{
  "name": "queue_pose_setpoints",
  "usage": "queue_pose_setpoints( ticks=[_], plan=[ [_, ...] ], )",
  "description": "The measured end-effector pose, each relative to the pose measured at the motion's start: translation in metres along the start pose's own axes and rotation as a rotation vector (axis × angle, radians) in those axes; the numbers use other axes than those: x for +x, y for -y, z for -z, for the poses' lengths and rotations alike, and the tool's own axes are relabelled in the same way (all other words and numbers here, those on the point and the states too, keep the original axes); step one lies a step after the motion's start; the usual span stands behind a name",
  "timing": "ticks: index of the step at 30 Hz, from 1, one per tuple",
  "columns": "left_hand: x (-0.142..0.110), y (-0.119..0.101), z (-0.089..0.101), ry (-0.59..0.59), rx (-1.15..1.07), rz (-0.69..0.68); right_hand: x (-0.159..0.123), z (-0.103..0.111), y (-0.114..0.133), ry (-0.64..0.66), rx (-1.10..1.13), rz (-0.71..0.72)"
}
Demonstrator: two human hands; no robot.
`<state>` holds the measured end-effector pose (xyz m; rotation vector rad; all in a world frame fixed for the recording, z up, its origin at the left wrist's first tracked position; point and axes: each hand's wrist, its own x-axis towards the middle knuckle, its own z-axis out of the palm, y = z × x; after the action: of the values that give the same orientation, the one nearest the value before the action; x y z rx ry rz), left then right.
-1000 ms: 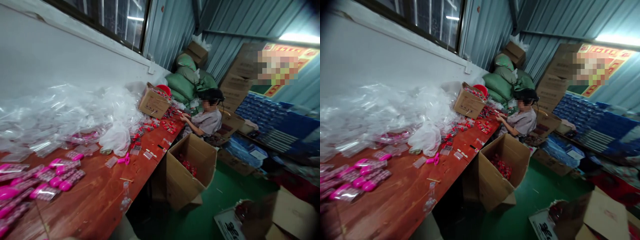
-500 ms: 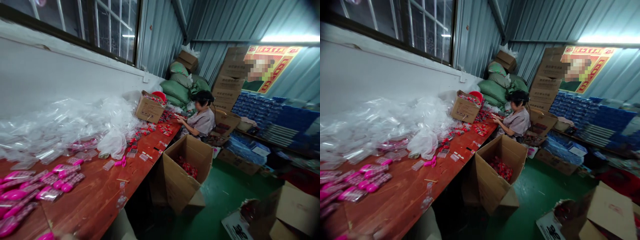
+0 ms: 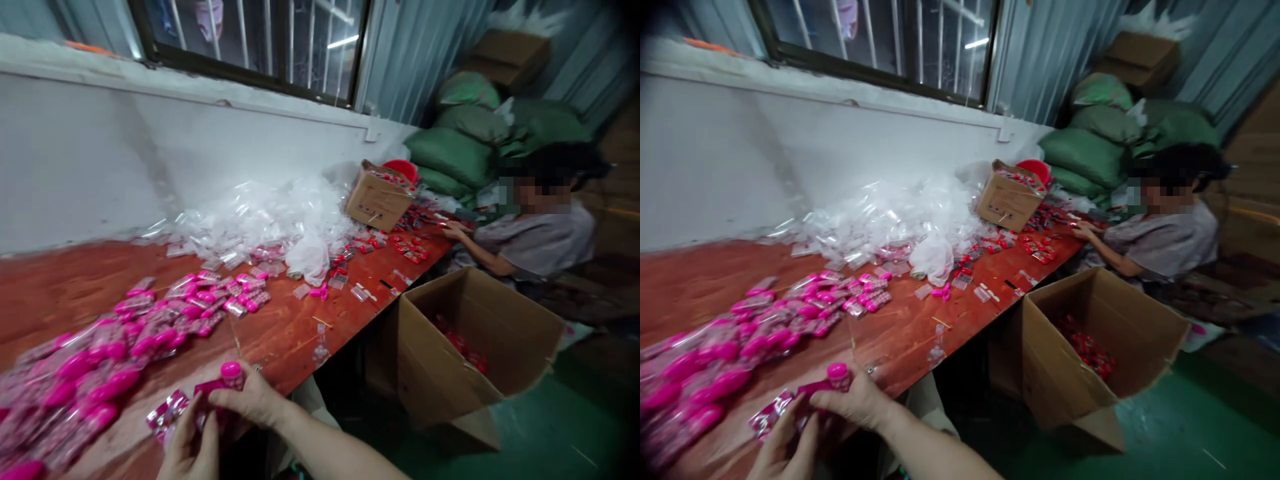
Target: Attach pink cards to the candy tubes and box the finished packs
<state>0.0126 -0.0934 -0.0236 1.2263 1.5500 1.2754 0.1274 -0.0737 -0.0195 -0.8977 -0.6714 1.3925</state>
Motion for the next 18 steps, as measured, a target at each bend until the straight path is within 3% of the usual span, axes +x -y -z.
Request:
queue_pose_setpoints(
  ticks=[6,12,16,18],
  plan=[
    [-0.006,-0.015,0.004,0.131,-0.225,0.244,-0.010,0.003,-0.008,-0.074,-0.175,0.047],
    [0.001,-0.016,0.023,0.314,-0.197,0.291,-0.010,0.006,-0.012,-0.020,-0.291,-0.019],
    [-0.008,-0.027,0.040,0.249,-0.184,0.311,-0.020,-0.002,-0.011,0.032,-0.330,-0.027],
    [-0.017,-0.031,0.046,0.183,-0.154,0.304,-0.027,-0.003,-0.016,-0.013,-0.404,-0.048]
  ],
)
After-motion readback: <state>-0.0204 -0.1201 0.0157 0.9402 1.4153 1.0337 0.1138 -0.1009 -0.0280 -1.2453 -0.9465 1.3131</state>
